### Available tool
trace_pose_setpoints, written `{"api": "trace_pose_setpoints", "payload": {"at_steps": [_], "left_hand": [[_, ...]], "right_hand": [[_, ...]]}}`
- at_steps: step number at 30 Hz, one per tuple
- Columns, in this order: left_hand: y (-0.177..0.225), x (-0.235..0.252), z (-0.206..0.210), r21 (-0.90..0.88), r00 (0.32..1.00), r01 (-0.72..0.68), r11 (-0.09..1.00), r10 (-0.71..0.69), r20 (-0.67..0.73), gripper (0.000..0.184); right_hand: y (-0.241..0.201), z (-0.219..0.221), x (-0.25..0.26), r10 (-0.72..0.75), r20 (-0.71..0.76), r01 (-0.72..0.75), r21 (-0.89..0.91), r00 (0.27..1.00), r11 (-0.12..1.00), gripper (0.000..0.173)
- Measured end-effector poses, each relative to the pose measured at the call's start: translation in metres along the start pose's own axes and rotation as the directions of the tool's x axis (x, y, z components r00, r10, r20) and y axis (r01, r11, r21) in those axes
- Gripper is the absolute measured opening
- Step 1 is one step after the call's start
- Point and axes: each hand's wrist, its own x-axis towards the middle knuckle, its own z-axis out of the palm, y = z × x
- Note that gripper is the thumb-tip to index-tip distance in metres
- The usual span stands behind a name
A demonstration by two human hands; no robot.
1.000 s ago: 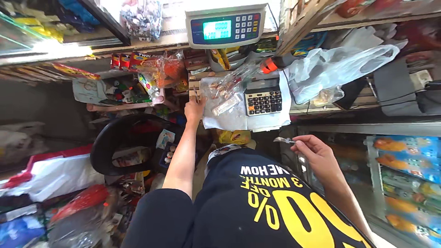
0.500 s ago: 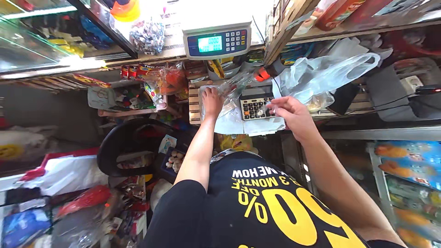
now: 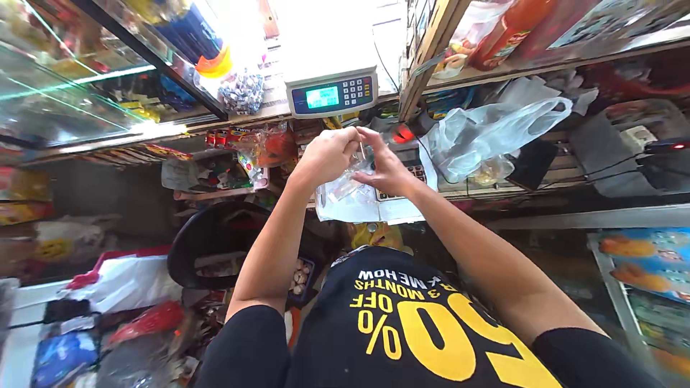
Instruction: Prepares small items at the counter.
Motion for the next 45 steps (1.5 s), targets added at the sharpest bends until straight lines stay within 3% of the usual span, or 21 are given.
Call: {"api": "trace_pose_setpoints", "payload": {"at_steps": [2,3,6,9,12,15,18,20,21,23,25,26,28,30,32,34,36,38,41,43,45], "left_hand": [[0.010,-0.014,-0.012,0.042,0.995,-0.093,0.995,0.094,-0.038,0.021],[0.010,-0.021,-0.017,0.068,0.989,-0.126,0.990,0.131,-0.070,0.020],[-0.002,-0.042,-0.015,0.088,0.952,-0.259,0.962,0.269,-0.144,0.035],[-0.014,-0.059,0.006,0.112,0.904,-0.384,0.917,0.398,-0.156,0.022],[-0.013,-0.069,0.032,0.058,0.890,-0.418,0.907,0.421,-0.173,0.022],[-0.008,-0.073,0.068,-0.016,0.922,-0.360,0.933,0.353,-0.158,0.020],[-0.001,-0.074,0.109,-0.134,0.945,-0.305,0.943,0.282,-0.168,0.019],[0.002,-0.077,0.130,-0.381,0.975,-0.205,0.902,0.155,-0.158,0.020],[0.003,-0.081,0.139,-0.573,0.991,-0.124,0.810,0.070,-0.115,0.022],[0.007,-0.092,0.159,-0.931,0.997,0.072,0.358,-0.021,0.069,0.026],[0.004,-0.097,0.179,-0.981,0.978,0.175,-0.090,0.131,0.162,0.025],[-0.001,-0.096,0.186,-0.971,0.968,0.177,-0.159,0.207,0.142,0.025],[-0.014,-0.089,0.188,-0.994,0.970,0.099,-0.051,0.230,0.085,0.023],[-0.031,-0.077,0.178,-0.968,0.980,-0.034,0.248,0.199,0.017,0.017],[-0.040,-0.069,0.168,-0.911,0.992,-0.075,0.406,0.125,-0.025,0.012],[-0.023,-0.073,0.160,-0.852,0.988,-0.080,0.518,-0.075,-0.138,0.012],[0.006,-0.081,0.163,-0.771,0.918,-0.138,0.622,-0.212,-0.335,0.012],[0.027,-0.087,0.177,-0.694,0.833,-0.217,0.686,-0.241,-0.499,0.012],[0.031,-0.089,0.204,-0.541,0.775,-0.217,0.813,-0.193,-0.601,0.010],[0.024,-0.090,0.216,-0.446,0.793,-0.191,0.874,-0.131,-0.596,0.009],[0.021,-0.094,0.218,-0.482,0.842,-0.210,0.851,-0.093,-0.531,0.007]], "right_hand": [[-0.011,0.003,0.004,0.014,0.088,-0.034,0.226,0.996,0.974,0.037],[-0.015,0.002,0.002,0.035,0.127,-0.078,0.349,0.991,0.934,0.027],[-0.034,-0.019,-0.019,0.143,0.287,-0.263,0.438,0.947,0.859,0.030],[-0.047,-0.046,-0.046,0.130,0.398,-0.270,0.319,0.908,0.908,0.019],[-0.045,-0.053,-0.066,0.018,0.374,-0.083,0.159,0.927,0.984,0.018],[-0.029,-0.049,-0.082,-0.063,0.346,0.145,-0.217,0.936,0.965,0.017],[-0.025,-0.032,-0.097,0.012,0.234,0.090,-0.421,0.972,0.903,0.012],[-0.023,-0.028,-0.100,0.108,0.066,-0.075,-0.383,0.992,0.921,0.008],[-0.024,-0.030,-0.099,0.197,-0.004,-0.189,-0.291,0.980,0.938,0.009],[-0.031,-0.031,-0.092,0.355,-0.062,-0.356,-0.005,0.933,0.934,0.011],[-0.040,-0.029,-0.086,0.383,0.020,-0.371,0.300,0.923,0.879,0.012],[-0.043,-0.030,-0.085,0.329,0.130,-0.353,0.409,0.935,0.841,0.014],[-0.047,-0.032,-0.085,0.148,0.422,-0.354,0.465,0.894,0.812,0.012],[-0.046,-0.036,-0.086,0.076,0.631,-0.313,0.273,0.772,0.910,0.009],[-0.045,-0.035,-0.092,0.229,0.611,-0.248,-0.056,0.758,0.967,0.011],[-0.040,-0.027,-0.101,0.360,0.376,-0.316,-0.176,0.854,0.932,0.010],[-0.036,-0.015,-0.108,0.468,0.089,-0.469,-0.019,0.879,0.883,0.010],[-0.037,-0.001,-0.113,0.607,-0.051,-0.578,0.252,0.793,0.776,0.013],[-0.040,0.015,-0.128,0.807,0.038,-0.599,0.690,0.589,0.405,0.013],[-0.035,0.023,-0.142,0.852,0.155,-0.552,0.815,0.501,0.177,0.014],[-0.032,0.025,-0.153,0.876,0.188,-0.525,0.847,0.443,0.083,0.012]]}}
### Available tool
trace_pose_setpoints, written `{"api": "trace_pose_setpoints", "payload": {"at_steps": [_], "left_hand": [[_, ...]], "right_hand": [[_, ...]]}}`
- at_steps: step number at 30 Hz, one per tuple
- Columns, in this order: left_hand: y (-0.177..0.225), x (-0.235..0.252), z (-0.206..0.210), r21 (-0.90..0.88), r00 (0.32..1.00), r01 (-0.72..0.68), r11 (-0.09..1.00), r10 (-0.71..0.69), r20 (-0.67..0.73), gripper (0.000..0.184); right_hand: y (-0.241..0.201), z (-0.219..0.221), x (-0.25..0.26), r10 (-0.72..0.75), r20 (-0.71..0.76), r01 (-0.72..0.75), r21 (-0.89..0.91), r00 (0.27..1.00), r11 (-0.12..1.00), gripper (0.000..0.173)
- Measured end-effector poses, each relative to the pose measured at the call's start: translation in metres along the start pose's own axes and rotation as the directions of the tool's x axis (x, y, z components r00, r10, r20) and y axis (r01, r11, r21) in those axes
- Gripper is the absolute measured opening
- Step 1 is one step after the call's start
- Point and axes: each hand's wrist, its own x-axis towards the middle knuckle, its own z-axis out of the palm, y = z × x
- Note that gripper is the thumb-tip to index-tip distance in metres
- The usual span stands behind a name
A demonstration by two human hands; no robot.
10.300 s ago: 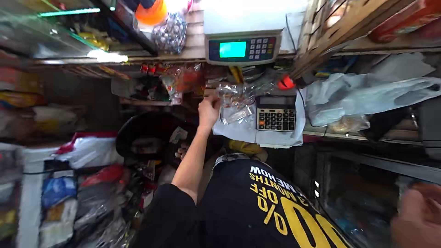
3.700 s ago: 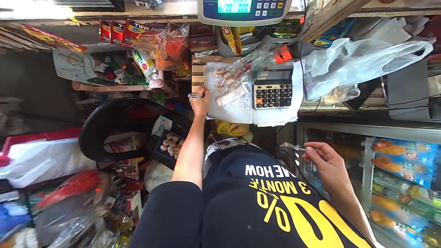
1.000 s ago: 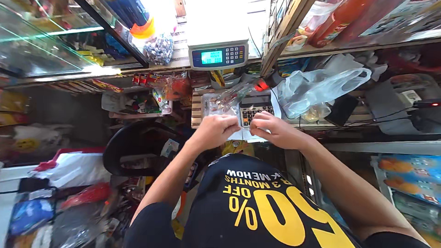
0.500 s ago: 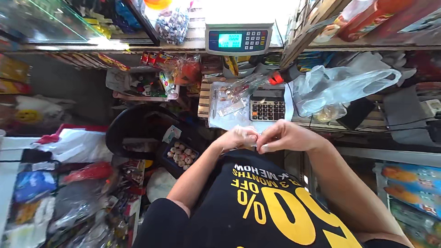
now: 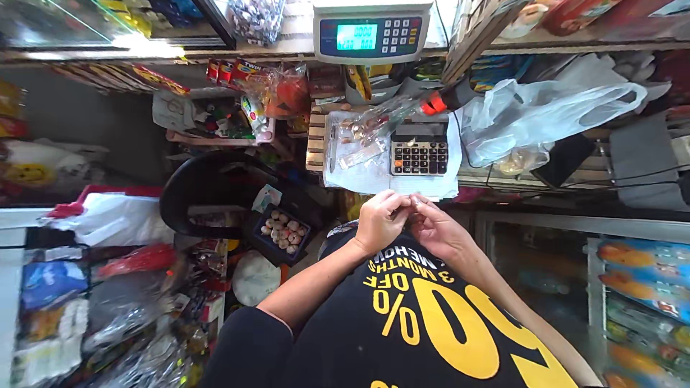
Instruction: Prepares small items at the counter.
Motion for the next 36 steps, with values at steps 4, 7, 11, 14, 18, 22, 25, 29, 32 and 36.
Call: {"api": "trace_pose_setpoints", "payload": {"at_steps": [4,7,11,14,18,22,25,29,32,36], "left_hand": [[-0.003,0.001,-0.009,-0.319,0.960,0.232,0.919,-0.164,0.225,0.004],[-0.011,0.004,-0.007,-0.263,0.926,0.163,0.951,-0.055,0.375,0.018],[-0.012,0.004,0.002,-0.149,0.884,0.054,0.987,0.022,0.466,0.025],[-0.041,0.007,-0.004,-0.008,0.879,-0.010,1.000,0.013,0.476,0.026],[-0.065,0.020,-0.005,0.168,0.876,0.028,0.985,-0.105,0.471,0.025],[-0.073,0.054,-0.021,0.274,0.925,0.126,0.954,-0.212,0.315,0.033],[-0.075,0.094,-0.040,0.381,0.930,0.256,0.889,-0.334,0.154,0.027],[-0.096,0.150,-0.045,0.495,0.926,0.289,0.819,-0.371,0.074,0.029],[-0.104,0.188,-0.037,0.589,0.928,0.215,0.779,-0.352,0.126,0.032],[-0.105,0.214,-0.018,0.637,0.904,0.178,0.750,-0.381,0.196,0.037]], "right_hand": [[-0.005,-0.021,-0.006,-0.155,0.002,0.152,-0.208,0.988,0.966,0.015],[-0.012,-0.030,-0.009,-0.264,0.177,0.317,-0.472,0.948,0.823,0.009],[-0.026,-0.030,-0.013,-0.387,0.159,0.417,-0.417,0.908,0.808,0.011],[-0.049,-0.040,-0.015,-0.462,0.079,0.467,-0.238,0.883,0.851,0.018],[-0.056,-0.030,-0.007,-0.557,0.083,0.548,-0.348,0.826,0.761,0.013],[-0.076,-0.014,0.008,-0.693,0.176,0.663,-0.523,0.699,0.536,0.012],[-0.075,-0.006,0.031,-0.670,0.263,0.635,-0.660,0.695,0.400,0.022],[-0.052,-0.009,0.063,-0.407,0.378,0.479,-0.859,0.832,0.180,0.052],[-0.034,-0.018,0.064,-0.309,0.316,0.370,-0.919,0.897,0.135,0.066],[-0.022,-0.045,0.042,-0.344,0.351,0.430,-0.883,0.871,0.187,0.065]]}}
